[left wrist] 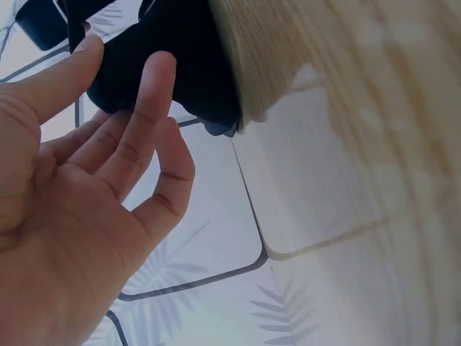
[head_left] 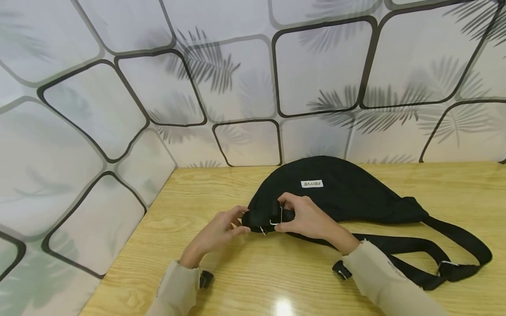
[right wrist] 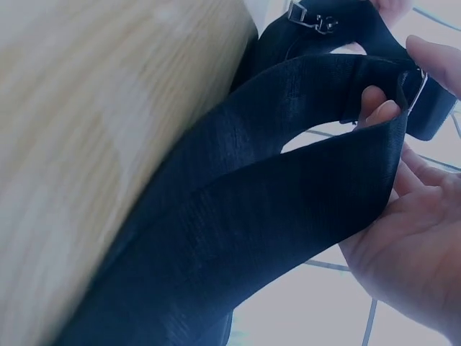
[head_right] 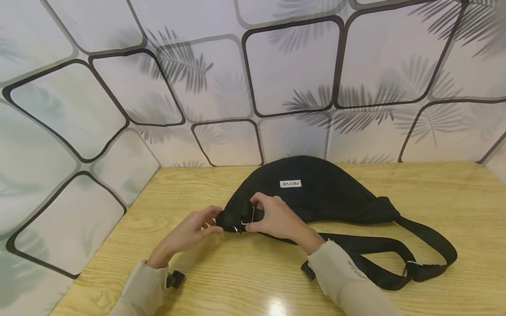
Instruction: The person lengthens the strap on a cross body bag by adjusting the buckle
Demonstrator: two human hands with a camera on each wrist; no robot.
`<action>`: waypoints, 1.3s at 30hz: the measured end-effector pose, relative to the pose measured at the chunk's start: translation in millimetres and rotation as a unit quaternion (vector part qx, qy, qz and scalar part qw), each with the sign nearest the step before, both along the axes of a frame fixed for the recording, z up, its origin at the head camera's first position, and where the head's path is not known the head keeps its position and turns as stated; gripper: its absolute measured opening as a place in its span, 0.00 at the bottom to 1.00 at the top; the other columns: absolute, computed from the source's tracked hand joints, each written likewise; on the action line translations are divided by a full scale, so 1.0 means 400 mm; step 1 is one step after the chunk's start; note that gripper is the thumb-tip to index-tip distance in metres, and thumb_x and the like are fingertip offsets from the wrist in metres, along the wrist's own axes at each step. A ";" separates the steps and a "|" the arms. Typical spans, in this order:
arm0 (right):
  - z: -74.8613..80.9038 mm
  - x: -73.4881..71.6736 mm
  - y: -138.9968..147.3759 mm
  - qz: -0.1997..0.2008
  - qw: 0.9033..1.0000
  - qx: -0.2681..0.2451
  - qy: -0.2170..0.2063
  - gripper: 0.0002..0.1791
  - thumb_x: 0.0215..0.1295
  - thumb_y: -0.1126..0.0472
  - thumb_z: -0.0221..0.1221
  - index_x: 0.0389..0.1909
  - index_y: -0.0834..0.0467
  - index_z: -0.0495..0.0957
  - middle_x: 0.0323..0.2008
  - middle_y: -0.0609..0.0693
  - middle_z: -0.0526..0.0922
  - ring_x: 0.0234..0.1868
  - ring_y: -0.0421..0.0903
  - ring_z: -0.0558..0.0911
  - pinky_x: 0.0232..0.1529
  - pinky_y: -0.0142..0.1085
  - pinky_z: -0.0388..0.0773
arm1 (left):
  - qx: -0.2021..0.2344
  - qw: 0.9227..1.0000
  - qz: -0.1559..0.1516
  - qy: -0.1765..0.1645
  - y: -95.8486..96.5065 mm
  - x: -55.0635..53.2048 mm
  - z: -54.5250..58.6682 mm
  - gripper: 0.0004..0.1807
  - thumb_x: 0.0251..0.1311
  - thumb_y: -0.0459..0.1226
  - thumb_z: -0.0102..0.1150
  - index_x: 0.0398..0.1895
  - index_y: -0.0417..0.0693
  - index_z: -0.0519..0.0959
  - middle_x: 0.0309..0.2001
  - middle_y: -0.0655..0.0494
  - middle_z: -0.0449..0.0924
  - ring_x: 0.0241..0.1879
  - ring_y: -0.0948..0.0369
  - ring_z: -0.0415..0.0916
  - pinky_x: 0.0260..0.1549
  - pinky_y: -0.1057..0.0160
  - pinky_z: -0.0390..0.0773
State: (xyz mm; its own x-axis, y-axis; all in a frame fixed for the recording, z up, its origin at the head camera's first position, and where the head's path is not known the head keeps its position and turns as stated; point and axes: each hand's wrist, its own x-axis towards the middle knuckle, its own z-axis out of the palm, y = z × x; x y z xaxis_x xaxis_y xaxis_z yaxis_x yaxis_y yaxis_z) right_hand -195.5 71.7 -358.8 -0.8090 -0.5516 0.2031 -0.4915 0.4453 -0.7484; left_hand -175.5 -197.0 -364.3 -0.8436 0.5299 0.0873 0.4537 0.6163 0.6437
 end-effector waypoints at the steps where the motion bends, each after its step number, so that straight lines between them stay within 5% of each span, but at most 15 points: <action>1: 0.000 0.000 0.005 -0.001 1.000 0.001 -0.001 0.25 0.54 0.61 0.73 0.51 0.64 0.77 0.33 0.45 0.85 0.31 0.41 0.76 0.36 0.38 0.72 | 0.000 1.000 -0.001 -0.001 0.000 0.000 0.000 0.21 0.70 0.33 0.62 0.61 0.32 0.73 0.48 0.42 0.83 0.40 0.54 0.82 0.37 0.60 0.79; 27: -0.001 -0.011 0.136 0.001 1.000 0.004 -0.011 0.23 0.55 0.59 0.74 0.50 0.60 0.77 0.28 0.42 0.81 0.28 0.43 0.72 0.35 0.40 0.66 | -0.010 1.000 0.014 -0.008 -0.008 -0.011 -0.002 0.22 0.70 0.35 0.62 0.62 0.32 0.72 0.52 0.38 0.81 0.43 0.53 0.82 0.39 0.59 0.79; 33: -0.006 -0.019 0.121 0.006 1.000 -0.005 -0.008 0.24 0.56 0.58 0.74 0.51 0.61 0.77 0.27 0.42 0.80 0.27 0.43 0.72 0.34 0.39 0.67 | -0.023 0.999 0.034 0.006 -0.009 0.002 0.013 0.25 0.67 0.35 0.66 0.63 0.35 0.74 0.56 0.44 0.78 0.51 0.48 0.76 0.48 0.49 0.76; 39: -0.015 -0.019 0.116 0.004 1.000 -0.010 -0.010 0.25 0.56 0.58 0.74 0.51 0.61 0.77 0.27 0.42 0.79 0.27 0.42 0.72 0.35 0.39 0.67 | -0.016 0.999 0.019 0.027 0.039 0.004 0.049 0.30 0.66 0.37 0.68 0.68 0.34 0.70 0.62 0.42 0.74 0.59 0.44 0.71 0.58 0.43 0.71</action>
